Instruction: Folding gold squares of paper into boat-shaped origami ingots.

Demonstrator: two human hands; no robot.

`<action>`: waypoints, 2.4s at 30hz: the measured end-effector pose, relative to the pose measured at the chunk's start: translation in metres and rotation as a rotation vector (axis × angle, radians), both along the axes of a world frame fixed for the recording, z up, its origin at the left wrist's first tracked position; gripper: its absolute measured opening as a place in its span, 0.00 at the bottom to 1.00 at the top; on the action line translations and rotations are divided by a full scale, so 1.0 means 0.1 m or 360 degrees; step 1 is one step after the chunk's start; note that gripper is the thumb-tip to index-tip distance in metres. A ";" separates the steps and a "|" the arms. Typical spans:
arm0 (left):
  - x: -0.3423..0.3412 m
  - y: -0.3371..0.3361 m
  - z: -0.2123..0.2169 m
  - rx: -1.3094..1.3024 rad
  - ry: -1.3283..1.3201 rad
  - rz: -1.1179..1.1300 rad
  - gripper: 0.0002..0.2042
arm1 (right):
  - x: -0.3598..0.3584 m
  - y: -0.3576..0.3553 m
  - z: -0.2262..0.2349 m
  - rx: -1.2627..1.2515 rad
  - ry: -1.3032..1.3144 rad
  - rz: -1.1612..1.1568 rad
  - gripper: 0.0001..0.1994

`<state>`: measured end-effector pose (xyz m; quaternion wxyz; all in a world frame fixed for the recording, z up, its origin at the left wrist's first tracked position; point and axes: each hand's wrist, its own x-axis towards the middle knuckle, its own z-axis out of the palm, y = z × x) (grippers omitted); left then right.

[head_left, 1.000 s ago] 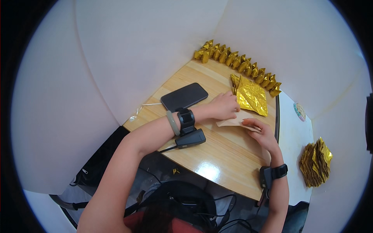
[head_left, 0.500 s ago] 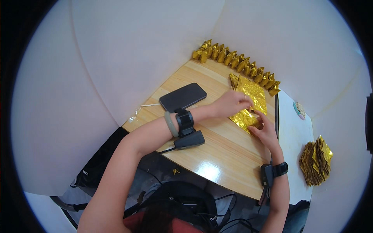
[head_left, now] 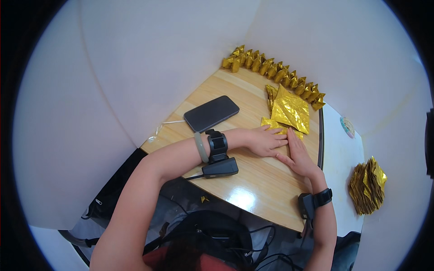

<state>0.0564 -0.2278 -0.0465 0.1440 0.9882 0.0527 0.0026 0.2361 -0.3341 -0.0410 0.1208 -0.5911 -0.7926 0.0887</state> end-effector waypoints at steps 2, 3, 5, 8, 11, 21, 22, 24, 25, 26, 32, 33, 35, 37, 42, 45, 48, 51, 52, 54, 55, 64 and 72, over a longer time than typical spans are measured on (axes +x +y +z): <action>0.01 -0.01 -0.02 0.0019 -0.0002 0.0025 0.34 | 0.10 -0.01 -0.01 -0.0039 -0.0091 -0.0049 0.43; 0.00 0.00 -0.01 0.0020 -0.0002 0.0019 0.34 | 0.12 -0.01 0.00 -0.0038 -0.0091 -0.0054 0.43; -0.02 0.02 0.00 0.0082 0.0077 0.0030 0.36 | 0.15 -0.01 0.01 -0.0146 -0.0202 -0.0163 0.43; -0.03 0.06 -0.03 0.0005 0.0005 0.0009 0.37 | 0.20 0.00 -0.03 -0.0030 -0.0188 -0.0173 0.40; -0.06 0.16 -0.03 -0.0075 0.0003 -0.0057 0.35 | 0.17 -0.05 0.07 0.0105 -0.0051 -0.0316 0.33; -0.07 0.39 -0.02 -0.0337 -0.0059 -0.0252 0.27 | 0.10 -0.09 0.31 0.0165 0.0038 -0.0212 0.19; -0.07 0.39 -0.01 -0.0434 -0.0006 -0.0232 0.26 | 0.13 -0.08 0.29 0.0127 0.0103 -0.0202 0.19; -0.09 0.37 0.04 -0.0529 0.0047 -0.0214 0.26 | 0.17 -0.09 0.27 0.0090 0.0168 -0.0195 0.20; -0.11 0.37 0.07 -0.0546 0.0063 -0.0194 0.25 | 0.19 -0.09 0.27 0.0099 0.0189 -0.0171 0.21; -0.12 0.37 0.07 -0.0563 0.0080 -0.0172 0.24 | 0.20 -0.09 0.27 0.0109 0.0211 -0.0144 0.22; -0.14 0.43 0.08 -0.0702 0.0141 -0.0173 0.23 | 0.29 -0.09 0.24 -0.0117 0.0511 -0.0009 0.26; -0.14 0.43 0.08 -0.0704 0.0140 -0.0171 0.23 | 0.28 -0.09 0.25 -0.0119 0.0511 -0.0007 0.26; -0.13 0.44 0.10 -0.0652 0.0168 -0.0219 0.23 | 0.24 -0.09 0.25 -0.0068 0.0575 -0.0108 0.26; -0.12 0.45 0.13 -0.0684 0.0205 -0.0241 0.23 | 0.26 -0.08 0.23 -0.0021 0.0542 -0.0126 0.23; -0.17 0.45 0.18 -0.0774 0.0253 -0.0272 0.23 | 0.18 -0.06 0.25 -0.0062 0.0651 -0.0238 0.14; -0.15 0.34 0.23 -0.0695 0.0331 -0.0303 0.29 | 0.18 -0.04 0.16 -0.0003 0.0790 -0.0316 0.12; -0.12 0.06 0.18 -0.0366 0.0282 -0.0091 0.38 | 0.17 0.00 0.07 0.0108 0.0868 -0.0348 0.12; -0.09 -0.12 0.14 -0.0028 0.0235 -0.0013 0.44 | 0.13 0.01 0.07 0.0244 0.0638 -0.0359 0.13; -0.09 -0.15 0.13 -0.0065 0.0203 0.0013 0.44 | 0.10 0.01 0.09 0.0290 0.0610 -0.0341 0.15; -0.11 -0.20 0.18 -0.0107 0.0173 0.0033 0.45 | 0.08 0.00 0.08 0.0332 0.0582 -0.0331 0.17; -0.12 -0.23 0.21 -0.0087 0.0193 0.0028 0.44 | 0.07 0.00 0.07 0.0279 0.0583 -0.0359 0.19; -0.09 -0.26 0.19 0.0104 0.0360 -0.0027 0.43 | 0.12 0.06 -0.09 0.0602 0.0147 -0.0304 0.24; -0.11 0.13 0.10 -0.0054 0.0121 -0.0273 0.32 | 0.10 0.01 0.03 0.0139 0.0534 -0.0274 0.15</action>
